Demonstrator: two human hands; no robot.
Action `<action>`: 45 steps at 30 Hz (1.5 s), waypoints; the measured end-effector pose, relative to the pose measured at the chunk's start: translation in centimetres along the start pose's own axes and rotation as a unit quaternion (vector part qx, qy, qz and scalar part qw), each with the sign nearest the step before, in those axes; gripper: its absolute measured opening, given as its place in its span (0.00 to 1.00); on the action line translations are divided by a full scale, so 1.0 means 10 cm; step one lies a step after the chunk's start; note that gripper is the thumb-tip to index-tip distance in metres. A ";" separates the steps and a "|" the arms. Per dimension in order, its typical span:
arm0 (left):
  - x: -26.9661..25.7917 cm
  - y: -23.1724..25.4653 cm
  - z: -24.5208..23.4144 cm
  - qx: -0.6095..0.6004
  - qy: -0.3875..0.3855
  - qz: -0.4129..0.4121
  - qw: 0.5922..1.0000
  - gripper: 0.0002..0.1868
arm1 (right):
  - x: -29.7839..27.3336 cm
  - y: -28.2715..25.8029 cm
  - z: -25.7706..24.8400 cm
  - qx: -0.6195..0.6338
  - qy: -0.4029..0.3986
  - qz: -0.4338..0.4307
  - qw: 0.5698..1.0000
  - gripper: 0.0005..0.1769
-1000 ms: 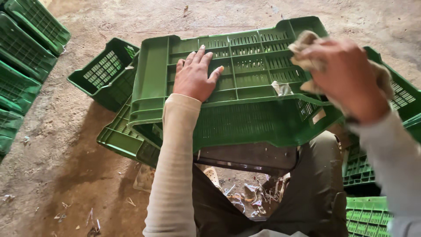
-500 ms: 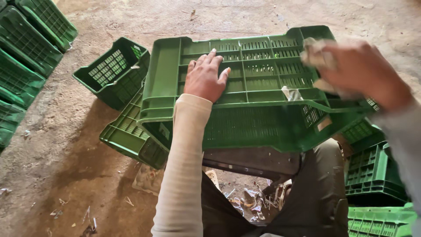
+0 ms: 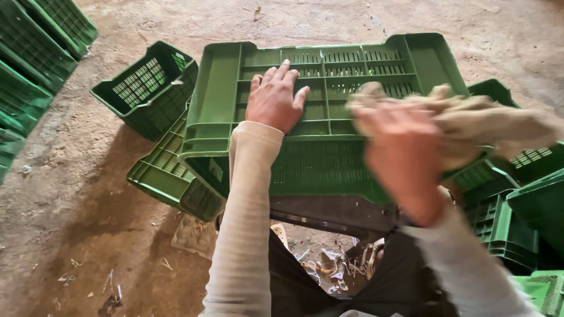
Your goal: The person wipes a green plastic crate with a cloth, cleaning the top, sides, and interior surfaces. They rotate the crate to access different areas and finish by placing it aside.
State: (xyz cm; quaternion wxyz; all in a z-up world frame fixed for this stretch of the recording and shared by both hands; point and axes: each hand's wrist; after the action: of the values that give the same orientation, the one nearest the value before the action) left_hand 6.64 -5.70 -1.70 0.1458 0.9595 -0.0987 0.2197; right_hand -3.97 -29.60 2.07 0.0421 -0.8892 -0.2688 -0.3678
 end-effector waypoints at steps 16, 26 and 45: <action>-0.05 0.03 0.06 -0.013 0.067 0.025 0.997 0.20 | -0.24 0.64 -0.34 0.259 -0.022 0.071 0.963 0.23; 0.00 -0.14 0.05 -0.129 0.056 -0.012 0.990 0.27 | 0.31 -0.80 0.03 0.173 0.074 0.038 0.981 0.21; -0.58 -0.86 -0.93 -0.196 0.106 -0.204 0.953 0.30 | -0.24 0.10 -0.05 0.173 0.055 0.064 0.981 0.16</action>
State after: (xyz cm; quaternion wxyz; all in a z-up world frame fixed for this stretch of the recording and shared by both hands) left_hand 0.01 6.14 1.64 0.3821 0.8829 0.0742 0.2625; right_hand -5.16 -31.62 0.92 0.2337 -0.8623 -0.2683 -0.3602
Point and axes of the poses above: each hand's wrist, its own x-axis towards the middle knuckle, its own z-axis out of the palm, y = z × x, and after that the axes turned 3 degrees about x, right-handed
